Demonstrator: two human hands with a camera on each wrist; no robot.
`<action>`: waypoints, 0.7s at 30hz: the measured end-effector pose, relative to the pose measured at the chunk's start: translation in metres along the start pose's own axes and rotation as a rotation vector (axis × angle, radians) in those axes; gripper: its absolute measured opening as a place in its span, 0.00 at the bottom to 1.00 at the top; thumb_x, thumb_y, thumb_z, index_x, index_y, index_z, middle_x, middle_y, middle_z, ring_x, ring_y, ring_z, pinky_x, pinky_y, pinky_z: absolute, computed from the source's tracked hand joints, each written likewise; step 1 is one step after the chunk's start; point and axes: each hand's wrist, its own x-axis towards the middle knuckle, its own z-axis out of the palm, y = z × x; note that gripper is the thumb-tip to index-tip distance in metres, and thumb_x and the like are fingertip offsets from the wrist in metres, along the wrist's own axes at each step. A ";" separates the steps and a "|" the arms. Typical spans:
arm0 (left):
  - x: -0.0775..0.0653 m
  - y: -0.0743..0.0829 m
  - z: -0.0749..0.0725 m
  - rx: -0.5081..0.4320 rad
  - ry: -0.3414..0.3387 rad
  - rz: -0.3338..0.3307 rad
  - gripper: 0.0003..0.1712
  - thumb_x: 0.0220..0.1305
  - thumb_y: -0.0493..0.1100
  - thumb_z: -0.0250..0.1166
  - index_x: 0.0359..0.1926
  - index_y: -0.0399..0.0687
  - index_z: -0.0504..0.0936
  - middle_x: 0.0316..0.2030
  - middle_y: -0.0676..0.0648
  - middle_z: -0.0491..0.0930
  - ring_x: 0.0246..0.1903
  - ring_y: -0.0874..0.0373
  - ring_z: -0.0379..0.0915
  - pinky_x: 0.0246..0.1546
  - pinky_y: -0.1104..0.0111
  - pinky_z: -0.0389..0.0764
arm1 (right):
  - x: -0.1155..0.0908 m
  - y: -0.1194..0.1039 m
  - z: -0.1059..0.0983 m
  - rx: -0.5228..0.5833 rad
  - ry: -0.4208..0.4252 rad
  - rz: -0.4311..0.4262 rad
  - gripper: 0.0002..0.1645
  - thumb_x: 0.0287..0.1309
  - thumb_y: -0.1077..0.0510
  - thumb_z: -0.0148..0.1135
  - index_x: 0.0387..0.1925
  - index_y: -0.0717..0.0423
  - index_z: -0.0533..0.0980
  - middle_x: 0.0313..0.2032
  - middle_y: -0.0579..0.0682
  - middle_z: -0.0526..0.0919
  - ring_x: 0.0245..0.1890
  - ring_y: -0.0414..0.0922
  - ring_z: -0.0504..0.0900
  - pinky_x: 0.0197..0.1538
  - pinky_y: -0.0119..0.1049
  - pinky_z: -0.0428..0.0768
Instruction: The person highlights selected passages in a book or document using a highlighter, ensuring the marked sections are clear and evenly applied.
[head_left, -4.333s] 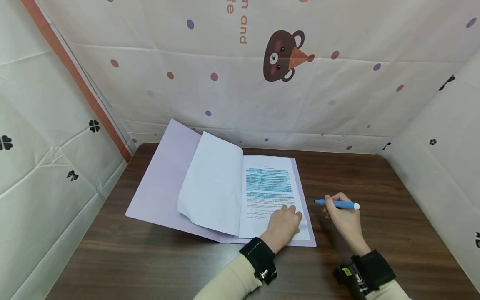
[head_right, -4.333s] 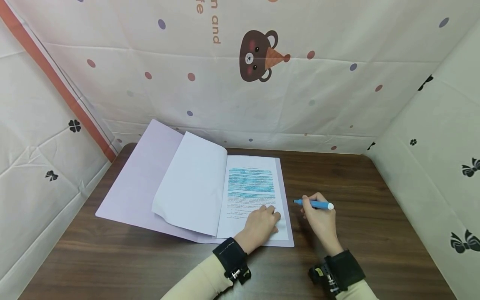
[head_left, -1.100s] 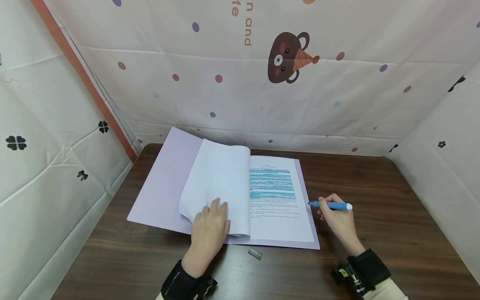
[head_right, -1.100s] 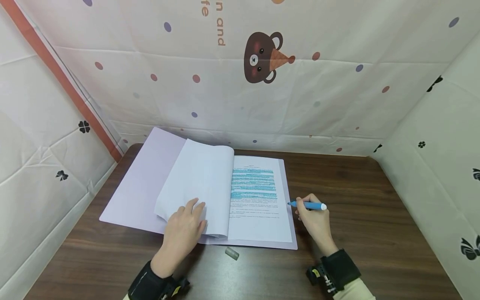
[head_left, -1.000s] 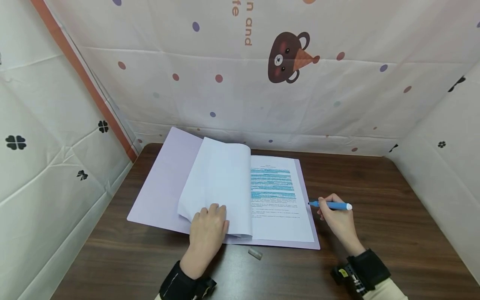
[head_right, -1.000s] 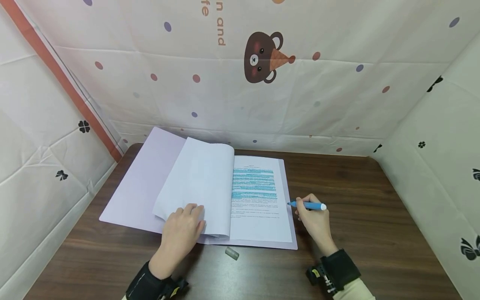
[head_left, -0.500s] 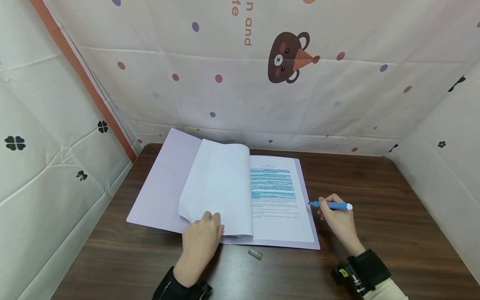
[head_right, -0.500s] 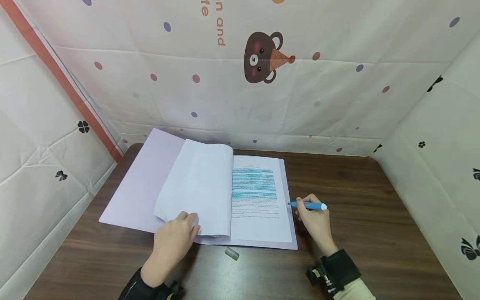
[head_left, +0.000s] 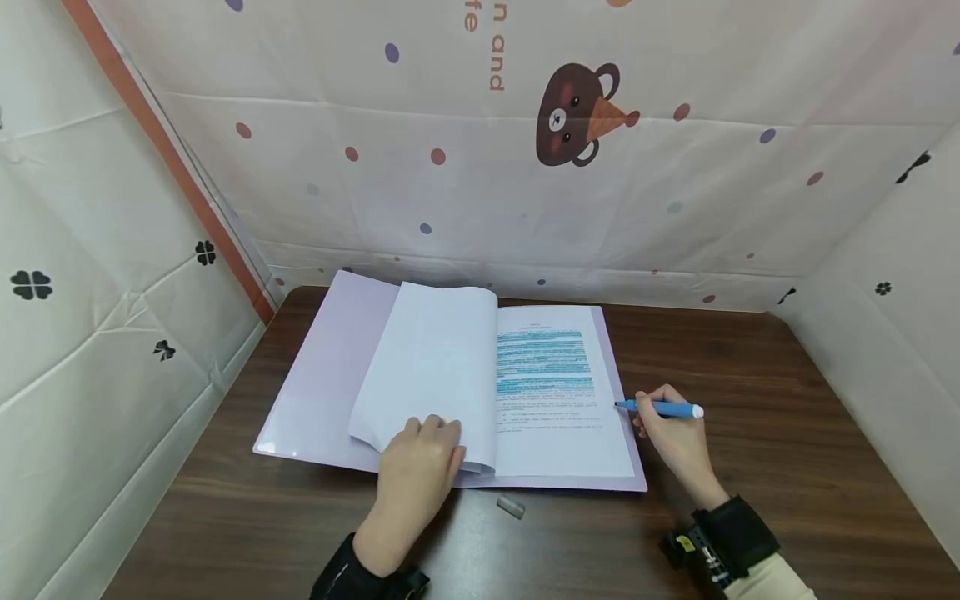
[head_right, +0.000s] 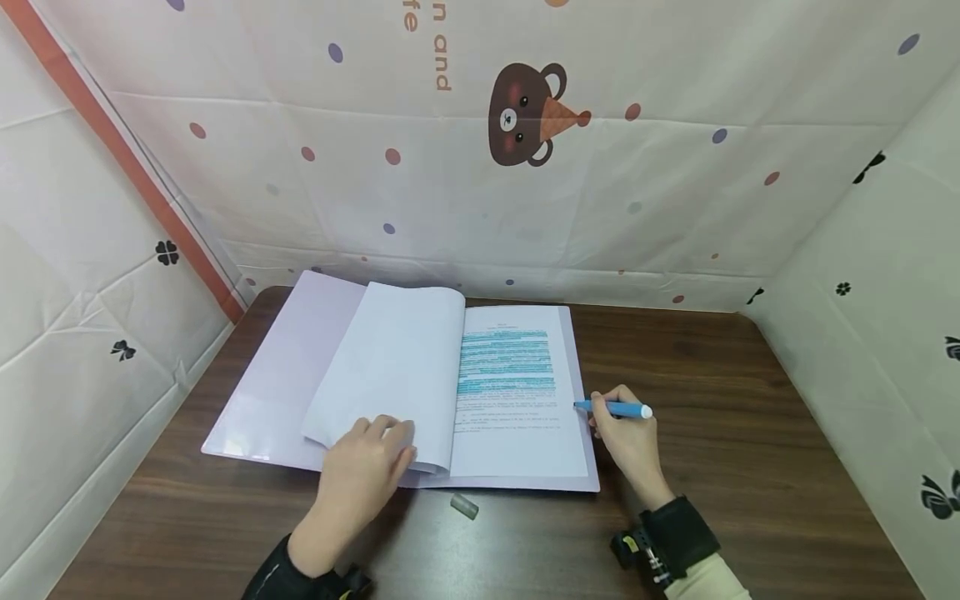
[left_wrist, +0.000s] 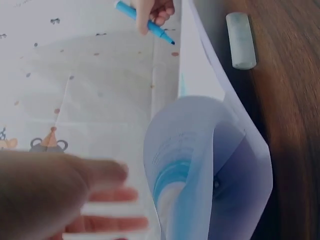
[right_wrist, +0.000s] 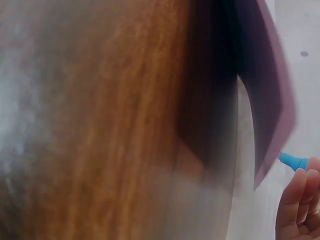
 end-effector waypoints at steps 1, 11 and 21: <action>0.001 0.002 0.002 -0.019 -0.011 0.040 0.14 0.48 0.47 0.68 0.35 0.45 0.81 0.32 0.45 0.80 0.27 0.53 0.72 0.21 0.68 0.74 | 0.000 -0.003 -0.001 0.006 0.001 -0.006 0.27 0.53 0.31 0.50 0.26 0.50 0.70 0.20 0.49 0.78 0.19 0.45 0.77 0.22 0.35 0.78; 0.005 0.035 0.035 -0.088 -0.152 0.386 0.16 0.56 0.48 0.61 0.44 0.46 0.79 0.50 0.44 0.76 0.56 0.49 0.64 0.58 0.57 0.63 | 0.001 0.007 -0.002 0.034 0.046 -0.006 0.17 0.58 0.41 0.53 0.30 0.50 0.72 0.23 0.49 0.80 0.22 0.45 0.78 0.26 0.32 0.79; 0.006 0.039 0.044 -0.036 -0.170 0.337 0.17 0.50 0.49 0.66 0.41 0.47 0.80 0.47 0.43 0.77 0.51 0.48 0.68 0.56 0.58 0.66 | -0.002 -0.001 -0.006 0.068 0.064 -0.025 0.22 0.55 0.35 0.53 0.29 0.48 0.71 0.21 0.48 0.79 0.20 0.45 0.79 0.24 0.35 0.80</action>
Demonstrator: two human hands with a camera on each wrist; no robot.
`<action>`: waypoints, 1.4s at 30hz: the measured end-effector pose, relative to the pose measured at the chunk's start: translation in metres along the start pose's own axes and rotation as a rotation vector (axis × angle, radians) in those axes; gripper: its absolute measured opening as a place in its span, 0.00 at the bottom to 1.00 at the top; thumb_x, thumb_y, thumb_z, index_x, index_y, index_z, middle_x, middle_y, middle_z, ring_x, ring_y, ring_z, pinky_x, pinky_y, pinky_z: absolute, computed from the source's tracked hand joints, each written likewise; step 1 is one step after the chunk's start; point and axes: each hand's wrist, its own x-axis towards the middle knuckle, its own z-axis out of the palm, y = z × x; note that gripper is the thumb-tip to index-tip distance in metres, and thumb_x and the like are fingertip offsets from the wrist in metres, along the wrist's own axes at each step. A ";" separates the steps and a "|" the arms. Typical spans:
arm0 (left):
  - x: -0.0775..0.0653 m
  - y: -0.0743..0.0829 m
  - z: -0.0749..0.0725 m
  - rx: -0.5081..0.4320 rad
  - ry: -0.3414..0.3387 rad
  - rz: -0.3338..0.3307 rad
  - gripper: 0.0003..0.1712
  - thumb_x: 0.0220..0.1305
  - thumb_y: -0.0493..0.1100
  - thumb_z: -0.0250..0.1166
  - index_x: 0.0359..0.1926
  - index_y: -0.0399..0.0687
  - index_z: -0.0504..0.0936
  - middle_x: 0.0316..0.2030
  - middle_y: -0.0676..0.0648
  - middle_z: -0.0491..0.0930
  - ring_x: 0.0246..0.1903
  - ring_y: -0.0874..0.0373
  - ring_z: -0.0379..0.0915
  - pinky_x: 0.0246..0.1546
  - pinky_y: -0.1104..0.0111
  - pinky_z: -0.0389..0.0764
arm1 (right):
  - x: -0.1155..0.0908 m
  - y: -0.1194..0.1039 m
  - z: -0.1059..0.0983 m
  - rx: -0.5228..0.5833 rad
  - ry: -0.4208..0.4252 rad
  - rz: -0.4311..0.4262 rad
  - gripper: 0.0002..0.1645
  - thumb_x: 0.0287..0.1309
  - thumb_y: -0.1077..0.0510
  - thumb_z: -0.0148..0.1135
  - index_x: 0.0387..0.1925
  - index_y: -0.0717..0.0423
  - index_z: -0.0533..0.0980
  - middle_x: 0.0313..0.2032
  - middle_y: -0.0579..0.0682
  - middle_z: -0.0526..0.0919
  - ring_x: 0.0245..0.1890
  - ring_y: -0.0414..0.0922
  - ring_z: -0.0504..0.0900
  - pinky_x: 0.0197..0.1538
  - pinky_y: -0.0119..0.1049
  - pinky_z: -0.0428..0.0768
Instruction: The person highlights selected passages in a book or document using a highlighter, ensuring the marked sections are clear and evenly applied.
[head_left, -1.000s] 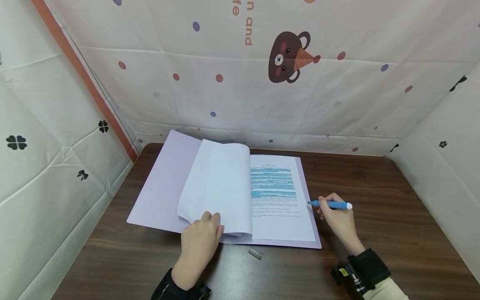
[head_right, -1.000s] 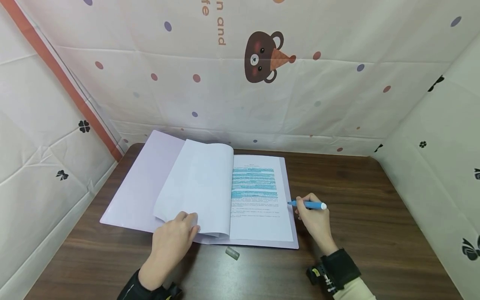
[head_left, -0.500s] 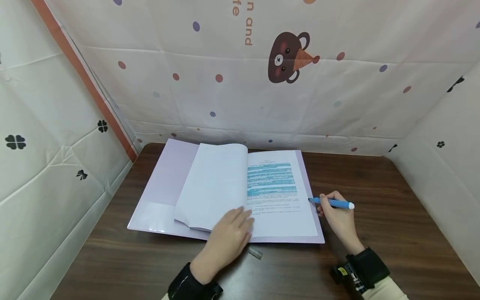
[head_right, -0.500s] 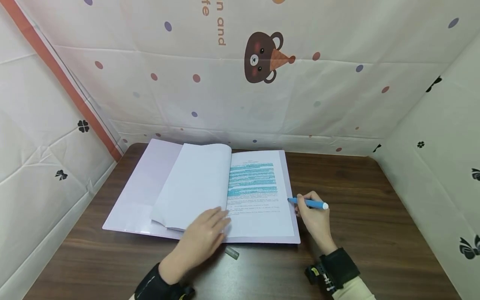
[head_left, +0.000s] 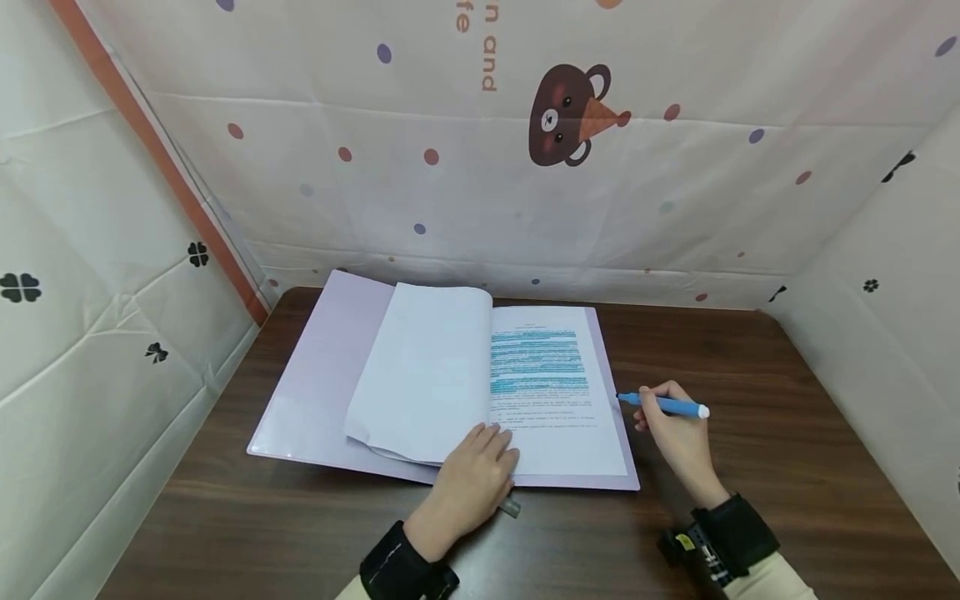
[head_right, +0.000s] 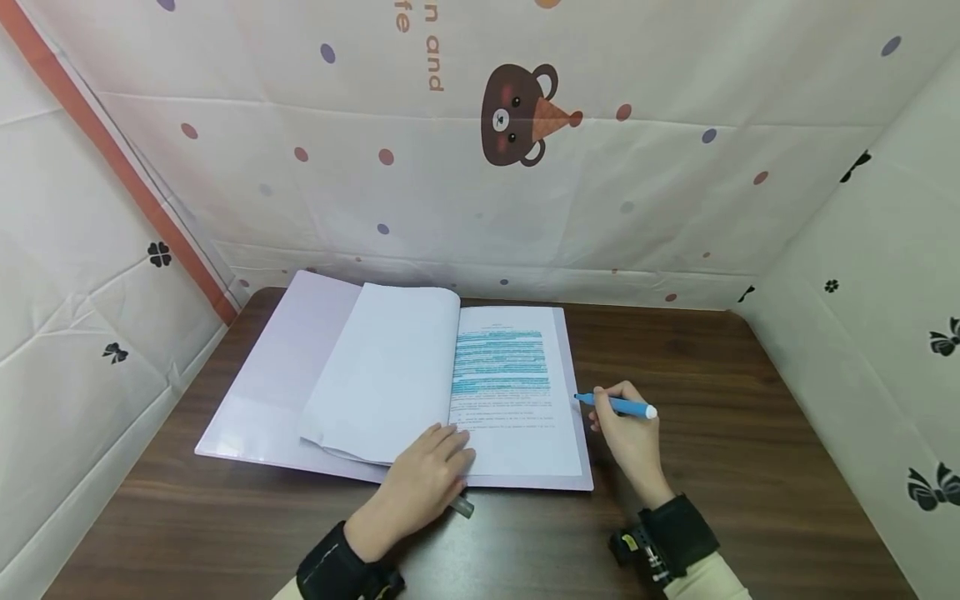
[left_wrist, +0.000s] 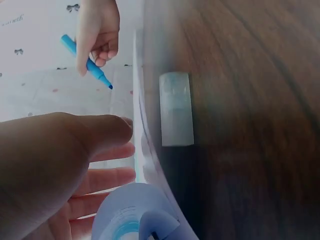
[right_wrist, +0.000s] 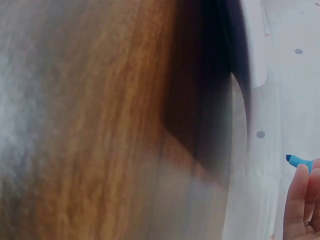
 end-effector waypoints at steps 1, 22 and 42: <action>0.000 -0.001 0.000 -0.001 0.001 -0.005 0.16 0.51 0.49 0.66 0.40 0.47 0.80 0.47 0.43 0.77 0.51 0.48 0.68 0.56 0.58 0.66 | 0.000 -0.001 0.000 -0.002 -0.002 -0.001 0.22 0.55 0.34 0.53 0.29 0.48 0.71 0.21 0.48 0.79 0.20 0.45 0.79 0.24 0.35 0.79; 0.009 -0.012 0.010 0.093 -0.065 0.009 0.14 0.55 0.34 0.59 0.44 0.44 0.79 0.48 0.43 0.77 0.54 0.50 0.66 0.59 0.60 0.62 | 0.002 0.015 0.006 -0.027 -0.012 0.071 0.20 0.55 0.36 0.53 0.29 0.47 0.70 0.22 0.47 0.78 0.22 0.43 0.78 0.26 0.35 0.80; -0.002 -0.016 0.016 0.037 -0.067 -0.128 0.16 0.59 0.38 0.55 0.47 0.54 0.80 0.48 0.40 0.75 0.52 0.44 0.67 0.51 0.59 0.70 | 0.001 0.015 0.008 0.011 -0.033 0.048 0.24 0.53 0.32 0.52 0.30 0.48 0.71 0.23 0.49 0.79 0.22 0.45 0.79 0.26 0.35 0.80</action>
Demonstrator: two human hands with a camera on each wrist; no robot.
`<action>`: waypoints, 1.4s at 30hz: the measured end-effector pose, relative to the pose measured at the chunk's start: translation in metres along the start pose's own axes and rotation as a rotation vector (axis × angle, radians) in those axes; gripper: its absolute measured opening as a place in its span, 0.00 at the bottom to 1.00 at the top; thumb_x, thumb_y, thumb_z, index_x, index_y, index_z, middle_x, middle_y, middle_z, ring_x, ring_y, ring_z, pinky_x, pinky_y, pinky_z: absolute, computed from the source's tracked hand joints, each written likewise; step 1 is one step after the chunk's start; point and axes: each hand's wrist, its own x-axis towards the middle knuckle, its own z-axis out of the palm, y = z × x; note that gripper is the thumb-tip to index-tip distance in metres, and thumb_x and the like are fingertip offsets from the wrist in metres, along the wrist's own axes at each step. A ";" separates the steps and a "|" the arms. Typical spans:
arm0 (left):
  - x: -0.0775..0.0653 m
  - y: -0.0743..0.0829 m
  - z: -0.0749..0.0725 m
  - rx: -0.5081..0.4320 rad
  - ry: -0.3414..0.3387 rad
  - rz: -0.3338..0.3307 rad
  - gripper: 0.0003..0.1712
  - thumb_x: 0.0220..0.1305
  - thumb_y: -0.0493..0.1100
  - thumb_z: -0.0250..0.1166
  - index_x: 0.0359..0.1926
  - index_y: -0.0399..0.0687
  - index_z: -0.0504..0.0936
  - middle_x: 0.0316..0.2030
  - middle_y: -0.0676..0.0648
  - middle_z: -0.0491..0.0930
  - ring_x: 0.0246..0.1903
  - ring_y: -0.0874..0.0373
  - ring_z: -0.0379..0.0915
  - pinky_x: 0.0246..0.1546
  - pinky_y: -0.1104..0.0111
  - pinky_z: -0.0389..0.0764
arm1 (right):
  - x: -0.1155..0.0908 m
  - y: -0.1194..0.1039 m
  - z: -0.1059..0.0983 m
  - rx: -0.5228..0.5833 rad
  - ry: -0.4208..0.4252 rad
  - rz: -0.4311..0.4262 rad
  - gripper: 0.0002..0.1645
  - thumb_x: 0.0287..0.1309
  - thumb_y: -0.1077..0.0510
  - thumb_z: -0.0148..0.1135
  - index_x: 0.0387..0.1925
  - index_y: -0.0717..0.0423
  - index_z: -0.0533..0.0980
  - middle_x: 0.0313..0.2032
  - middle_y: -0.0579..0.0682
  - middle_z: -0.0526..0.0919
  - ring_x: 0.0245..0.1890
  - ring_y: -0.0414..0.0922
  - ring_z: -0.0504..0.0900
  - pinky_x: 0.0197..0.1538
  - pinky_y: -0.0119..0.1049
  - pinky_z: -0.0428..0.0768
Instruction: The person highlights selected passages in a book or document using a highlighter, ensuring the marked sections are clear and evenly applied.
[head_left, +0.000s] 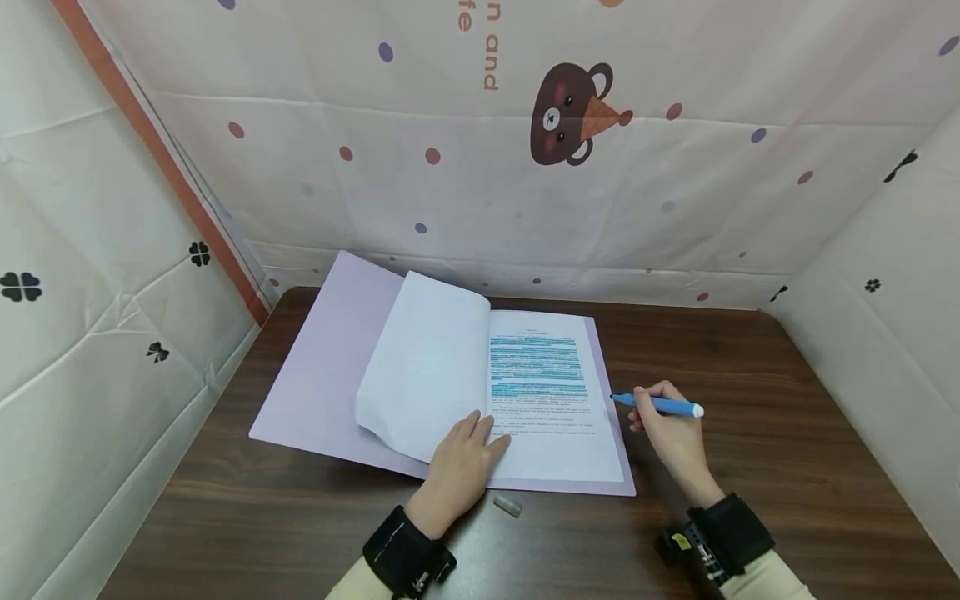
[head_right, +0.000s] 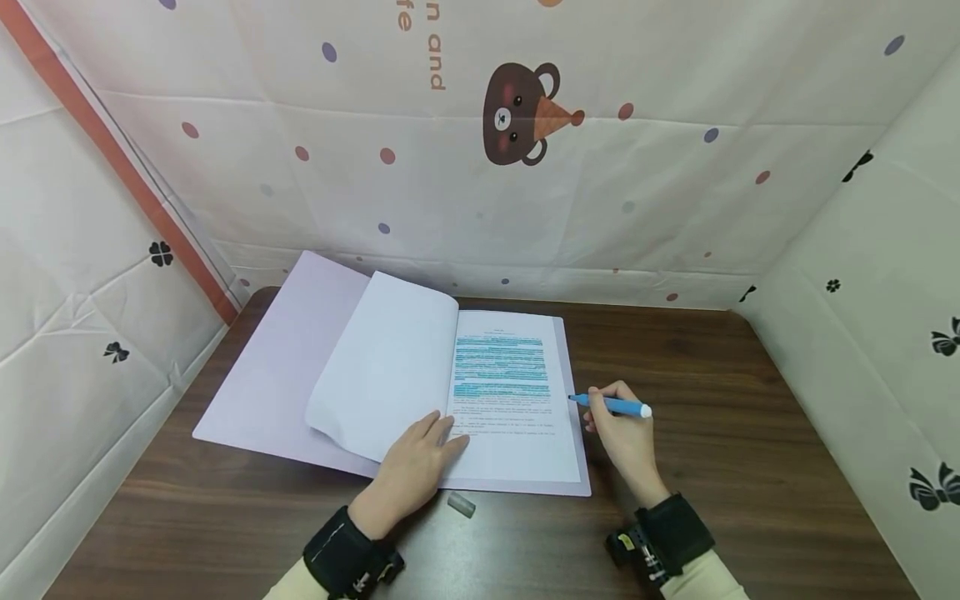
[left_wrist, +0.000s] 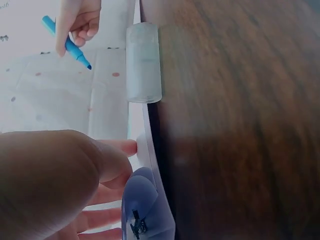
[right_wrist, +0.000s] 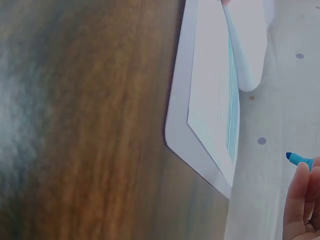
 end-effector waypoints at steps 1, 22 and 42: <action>0.000 0.000 0.001 -0.005 -0.009 -0.005 0.16 0.59 0.38 0.54 0.47 0.54 0.80 0.49 0.40 0.75 0.52 0.44 0.67 0.52 0.59 0.70 | 0.000 -0.001 0.000 -0.001 -0.003 -0.007 0.25 0.53 0.31 0.52 0.30 0.48 0.70 0.23 0.49 0.79 0.22 0.45 0.79 0.26 0.35 0.80; 0.001 -0.001 0.004 0.007 -0.086 -0.039 0.20 0.55 0.50 0.64 0.50 0.60 0.78 0.52 0.42 0.73 0.54 0.46 0.64 0.52 0.60 0.69 | 0.013 0.001 0.014 0.009 -0.029 -0.012 0.22 0.53 0.32 0.53 0.29 0.45 0.70 0.23 0.47 0.78 0.22 0.44 0.79 0.26 0.36 0.80; 0.006 -0.001 0.004 0.017 -0.152 -0.086 0.28 0.49 0.55 0.67 0.51 0.51 0.77 0.52 0.45 0.73 0.55 0.48 0.63 0.54 0.59 0.67 | 0.014 -0.024 0.032 0.044 -0.131 -0.051 0.31 0.51 0.27 0.49 0.31 0.51 0.70 0.23 0.50 0.78 0.21 0.45 0.77 0.25 0.36 0.79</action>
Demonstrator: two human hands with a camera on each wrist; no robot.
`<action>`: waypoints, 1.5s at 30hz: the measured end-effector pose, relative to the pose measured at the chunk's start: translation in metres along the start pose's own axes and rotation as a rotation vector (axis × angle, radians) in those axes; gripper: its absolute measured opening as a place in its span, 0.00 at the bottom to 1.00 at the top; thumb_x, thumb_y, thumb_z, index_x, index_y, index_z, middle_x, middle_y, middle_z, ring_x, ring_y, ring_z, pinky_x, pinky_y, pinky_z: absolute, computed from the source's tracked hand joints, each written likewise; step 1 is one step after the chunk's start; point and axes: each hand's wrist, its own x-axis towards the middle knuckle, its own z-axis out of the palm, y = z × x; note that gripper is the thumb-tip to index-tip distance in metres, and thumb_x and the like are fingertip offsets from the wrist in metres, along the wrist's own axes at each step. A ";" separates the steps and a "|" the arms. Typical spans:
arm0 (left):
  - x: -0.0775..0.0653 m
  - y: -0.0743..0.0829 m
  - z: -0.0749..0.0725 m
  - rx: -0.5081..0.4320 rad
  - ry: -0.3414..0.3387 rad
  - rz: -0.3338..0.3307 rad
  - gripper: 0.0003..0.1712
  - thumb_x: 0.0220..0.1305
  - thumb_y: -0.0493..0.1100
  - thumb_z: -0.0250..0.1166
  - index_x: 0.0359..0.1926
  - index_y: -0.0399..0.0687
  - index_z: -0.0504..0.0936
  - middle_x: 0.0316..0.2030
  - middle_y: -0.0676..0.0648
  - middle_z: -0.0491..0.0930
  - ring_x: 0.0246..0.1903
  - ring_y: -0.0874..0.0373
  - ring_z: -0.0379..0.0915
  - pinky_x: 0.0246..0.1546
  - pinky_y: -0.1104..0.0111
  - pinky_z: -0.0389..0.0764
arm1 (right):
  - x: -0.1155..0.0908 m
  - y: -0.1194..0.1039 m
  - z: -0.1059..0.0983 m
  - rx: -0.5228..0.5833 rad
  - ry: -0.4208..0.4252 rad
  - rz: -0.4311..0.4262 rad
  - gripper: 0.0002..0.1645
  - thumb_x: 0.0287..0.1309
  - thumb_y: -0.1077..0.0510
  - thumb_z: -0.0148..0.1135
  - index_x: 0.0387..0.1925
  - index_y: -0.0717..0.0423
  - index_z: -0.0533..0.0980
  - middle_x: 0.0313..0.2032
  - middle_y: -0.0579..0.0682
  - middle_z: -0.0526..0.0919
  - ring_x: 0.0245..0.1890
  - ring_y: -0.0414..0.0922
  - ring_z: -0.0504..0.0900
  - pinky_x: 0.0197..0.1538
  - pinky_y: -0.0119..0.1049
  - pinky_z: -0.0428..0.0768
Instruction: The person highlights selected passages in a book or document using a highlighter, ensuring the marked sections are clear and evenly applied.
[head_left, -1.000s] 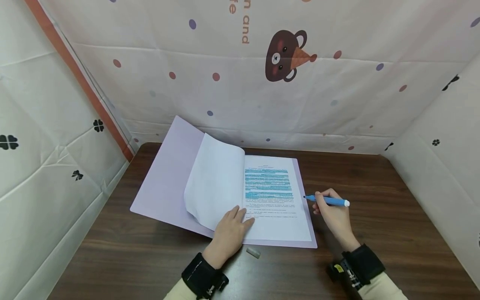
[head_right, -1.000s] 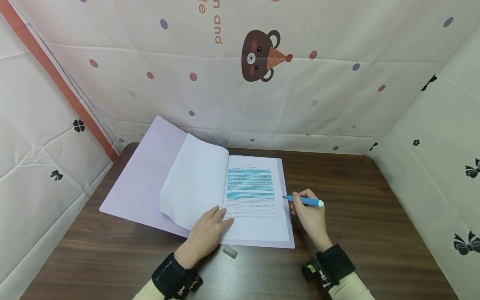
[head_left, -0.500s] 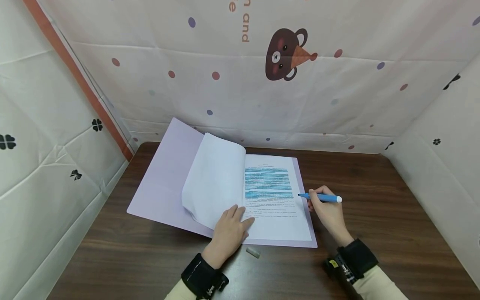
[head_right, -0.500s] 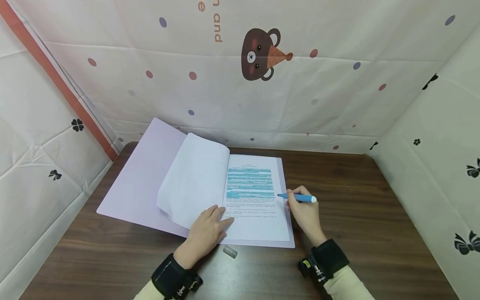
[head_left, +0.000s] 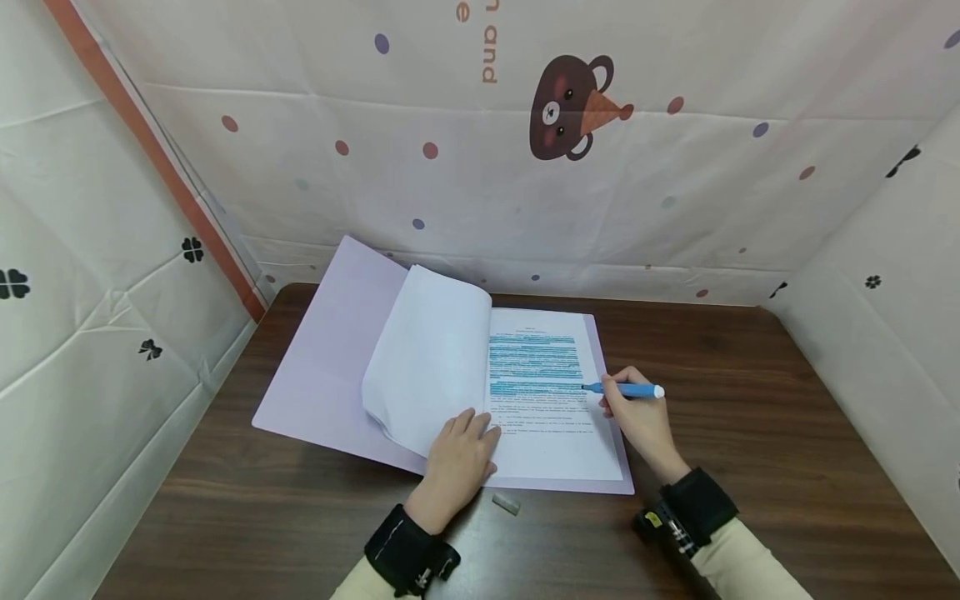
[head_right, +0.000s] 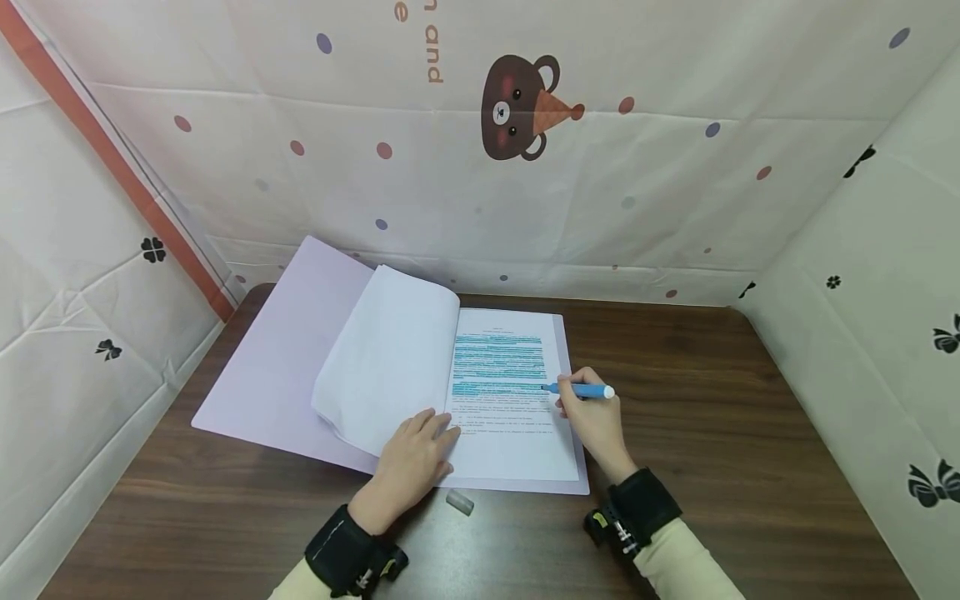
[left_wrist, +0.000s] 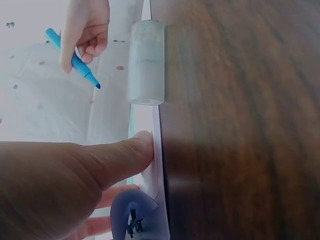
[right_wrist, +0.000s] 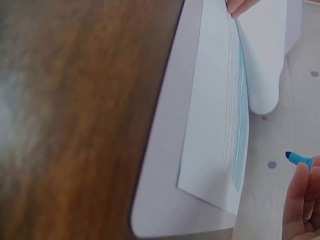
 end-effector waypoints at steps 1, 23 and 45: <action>0.000 0.000 0.000 0.002 -0.007 -0.001 0.28 0.49 0.55 0.67 0.51 0.51 0.77 0.53 0.46 0.73 0.55 0.48 0.63 0.54 0.59 0.67 | 0.001 0.002 0.002 -0.029 0.014 0.008 0.33 0.48 0.24 0.47 0.30 0.49 0.69 0.23 0.50 0.78 0.21 0.45 0.78 0.25 0.37 0.80; 0.002 -0.002 -0.003 -0.006 -0.044 0.003 0.28 0.50 0.57 0.65 0.52 0.53 0.76 0.53 0.47 0.73 0.56 0.49 0.62 0.54 0.60 0.66 | 0.007 -0.014 0.017 -0.067 -0.003 0.021 0.32 0.52 0.27 0.48 0.30 0.52 0.70 0.22 0.50 0.79 0.20 0.45 0.77 0.26 0.34 0.79; 0.002 -0.003 -0.004 -0.034 -0.072 -0.009 0.30 0.50 0.59 0.65 0.53 0.52 0.75 0.54 0.47 0.73 0.57 0.49 0.61 0.55 0.59 0.66 | 0.002 -0.058 0.035 -0.103 -0.075 0.063 0.14 0.59 0.49 0.54 0.25 0.55 0.70 0.20 0.50 0.79 0.19 0.43 0.77 0.22 0.35 0.76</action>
